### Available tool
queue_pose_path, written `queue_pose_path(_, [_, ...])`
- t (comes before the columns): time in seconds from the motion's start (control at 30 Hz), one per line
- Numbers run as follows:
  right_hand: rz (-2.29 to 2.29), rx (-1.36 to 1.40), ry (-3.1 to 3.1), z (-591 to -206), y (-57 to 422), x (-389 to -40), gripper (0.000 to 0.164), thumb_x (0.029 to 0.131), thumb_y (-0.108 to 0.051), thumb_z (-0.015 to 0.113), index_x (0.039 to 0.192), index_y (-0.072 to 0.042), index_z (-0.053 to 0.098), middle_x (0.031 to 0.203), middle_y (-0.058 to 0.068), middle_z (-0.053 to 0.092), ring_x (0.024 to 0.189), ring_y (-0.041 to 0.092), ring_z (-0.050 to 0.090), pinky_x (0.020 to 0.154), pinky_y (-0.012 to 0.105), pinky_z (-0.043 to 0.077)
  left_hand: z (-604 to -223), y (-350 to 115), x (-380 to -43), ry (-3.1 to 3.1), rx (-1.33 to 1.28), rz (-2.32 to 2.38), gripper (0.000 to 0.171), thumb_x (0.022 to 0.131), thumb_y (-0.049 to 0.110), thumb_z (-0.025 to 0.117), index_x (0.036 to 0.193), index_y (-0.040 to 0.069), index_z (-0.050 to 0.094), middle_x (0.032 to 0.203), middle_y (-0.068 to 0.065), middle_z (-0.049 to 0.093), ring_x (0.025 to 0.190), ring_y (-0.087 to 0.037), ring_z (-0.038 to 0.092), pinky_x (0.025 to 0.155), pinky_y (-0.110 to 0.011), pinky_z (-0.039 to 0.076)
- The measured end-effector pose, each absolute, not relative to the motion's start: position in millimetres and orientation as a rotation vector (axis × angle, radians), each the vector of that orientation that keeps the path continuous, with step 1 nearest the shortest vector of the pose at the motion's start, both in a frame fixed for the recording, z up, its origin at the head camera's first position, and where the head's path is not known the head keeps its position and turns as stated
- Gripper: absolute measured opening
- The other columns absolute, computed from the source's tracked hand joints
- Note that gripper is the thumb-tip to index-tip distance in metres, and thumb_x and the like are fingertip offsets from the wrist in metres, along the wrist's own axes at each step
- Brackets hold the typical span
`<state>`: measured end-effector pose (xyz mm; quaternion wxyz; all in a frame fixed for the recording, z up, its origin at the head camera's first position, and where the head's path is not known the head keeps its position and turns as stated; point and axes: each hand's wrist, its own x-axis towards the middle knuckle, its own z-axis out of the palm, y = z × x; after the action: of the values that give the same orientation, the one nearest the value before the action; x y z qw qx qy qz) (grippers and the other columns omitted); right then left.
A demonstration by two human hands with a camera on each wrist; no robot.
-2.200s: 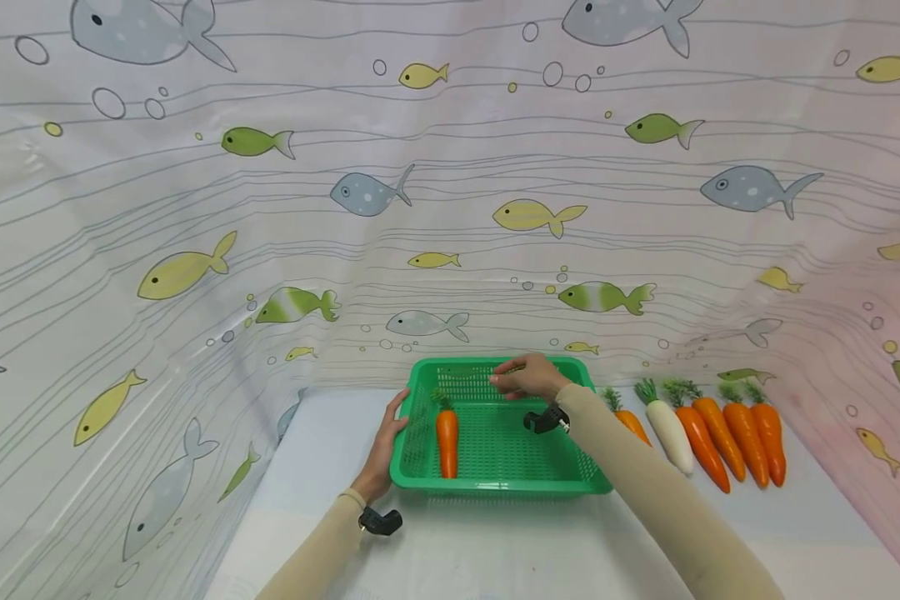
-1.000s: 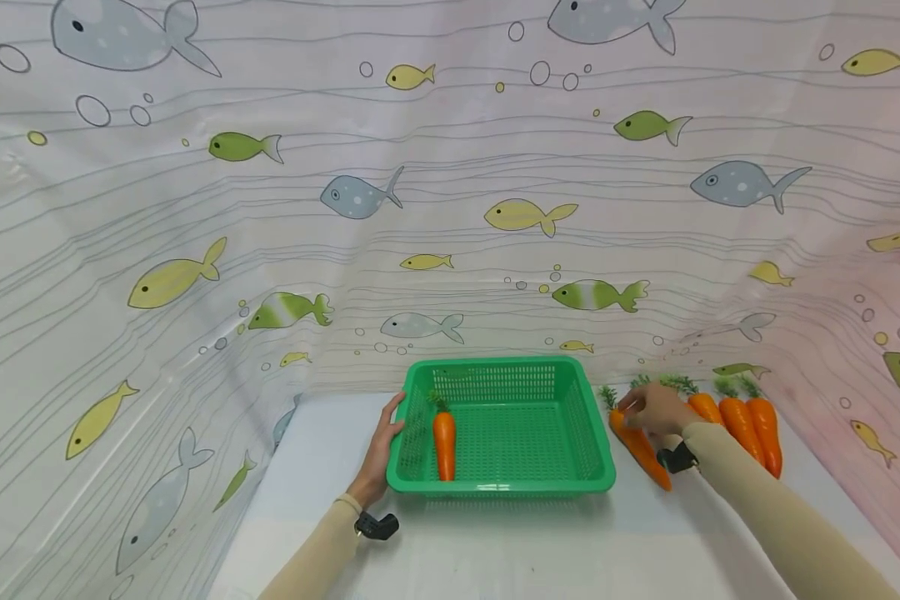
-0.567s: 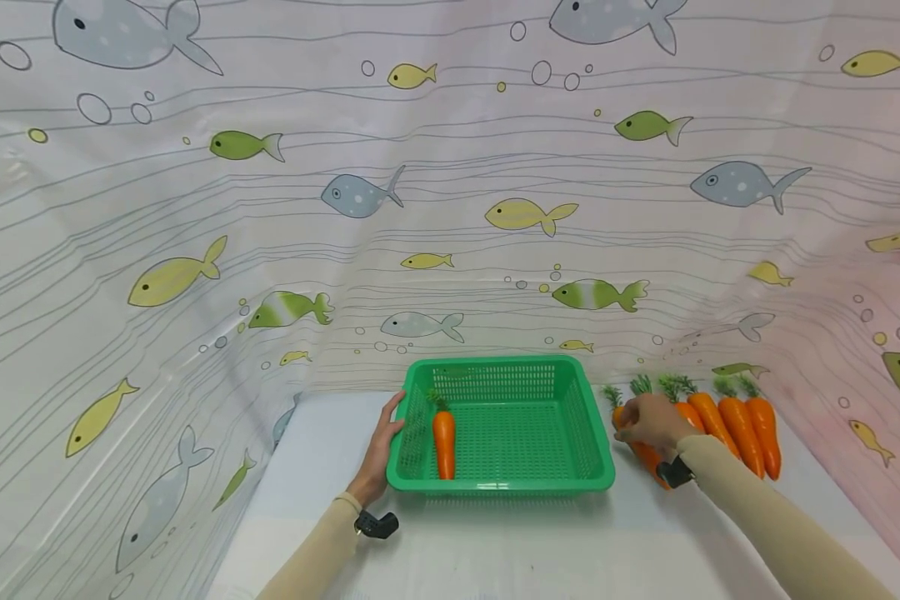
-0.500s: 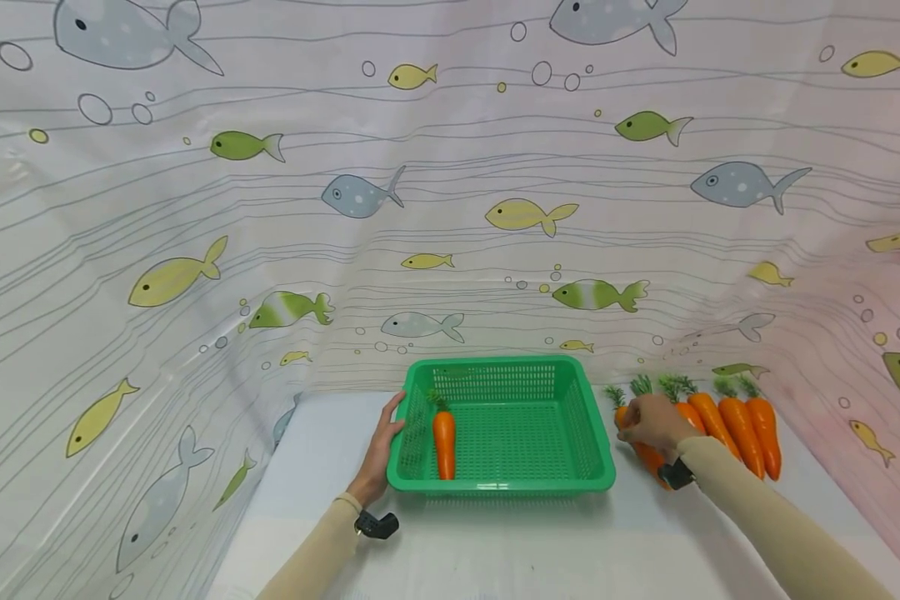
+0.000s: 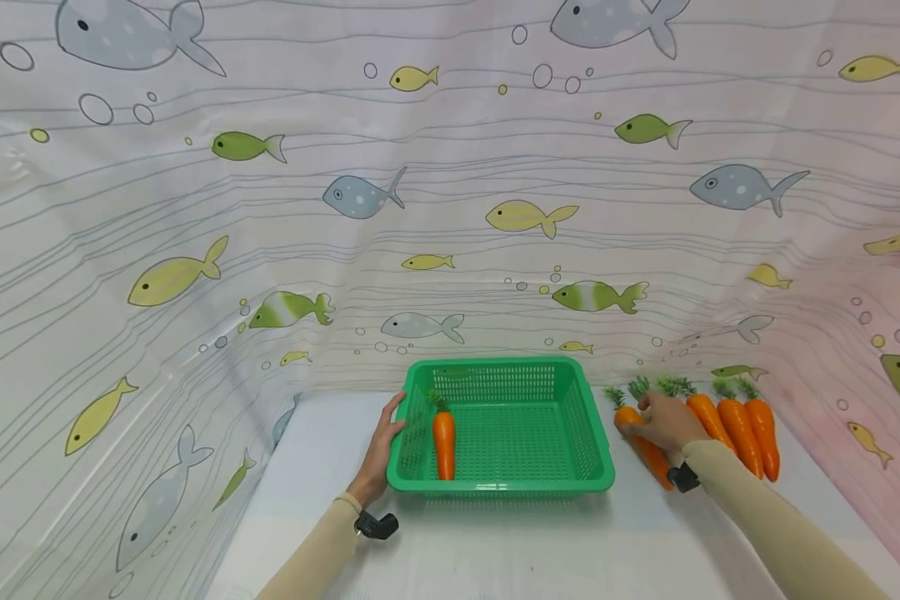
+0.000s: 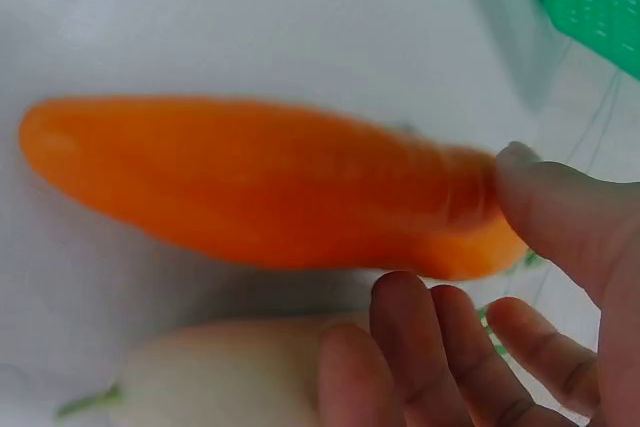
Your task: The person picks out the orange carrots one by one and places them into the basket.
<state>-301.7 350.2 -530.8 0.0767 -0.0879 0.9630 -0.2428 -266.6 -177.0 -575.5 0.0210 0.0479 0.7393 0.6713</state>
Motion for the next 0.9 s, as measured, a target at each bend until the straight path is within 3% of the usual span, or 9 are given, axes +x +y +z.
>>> queue_pose_path(0.23, [-0.646,-0.281,2.936,-543,344,-305,0.065,0.093,-0.04,0.081,0.129,0.011,0.064,0.109,0.028,0.074,0.091,0.036,0.072,0.073,0.049,0.061,-576,-177,-266,2.28,0.139,2.085,0.054,0.115,0.032,0.03,0.168,0.038,0.025,0.18,-0.001,0.012,0.166,-0.033,0.01,0.129,-0.068,0.007])
queue_pose_path(0.57, [-0.663,-0.312,2.906,-537,326,-306,0.061,0.093,-0.027,0.081,0.136,0.011,0.061,0.111,0.027,0.073,0.092,0.033,0.07,0.074,0.045,0.06,-575,-178,-267,2.3,0.142,2.071,0.054,0.114,0.031,0.031,0.168,0.038,0.026,0.18,-0.001,0.013,0.166,-0.033,0.009,0.129,-0.068,0.006])
queue_pose_path(0.8, [-0.716,-0.321,2.895,-535,328,-306,0.058,0.093,-0.024,0.082,0.132,0.015,0.064,0.118,0.036,0.07,0.1,0.045,0.07,0.078,0.05,0.061,-575,-178,-267,2.304,0.137,2.064,0.054,0.114,0.032,0.031,0.167,0.038,0.026,0.18,-0.001,0.013,0.166,-0.034,0.008,0.129,-0.069,0.005])
queue_pose_path(0.9, [-0.814,-0.255,2.818,-534,331,-304,0.062,0.094,-0.024,0.08,0.136,0.016,0.06,0.127,0.039,0.065,0.101,0.043,0.068,0.074,0.047,0.06,-575,-178,-267,2.302,0.133,2.059,0.054,0.114,0.032,0.031,0.168,0.038,0.026,0.18,-0.001,0.012,0.166,-0.034,0.008,0.129,-0.069,0.005])
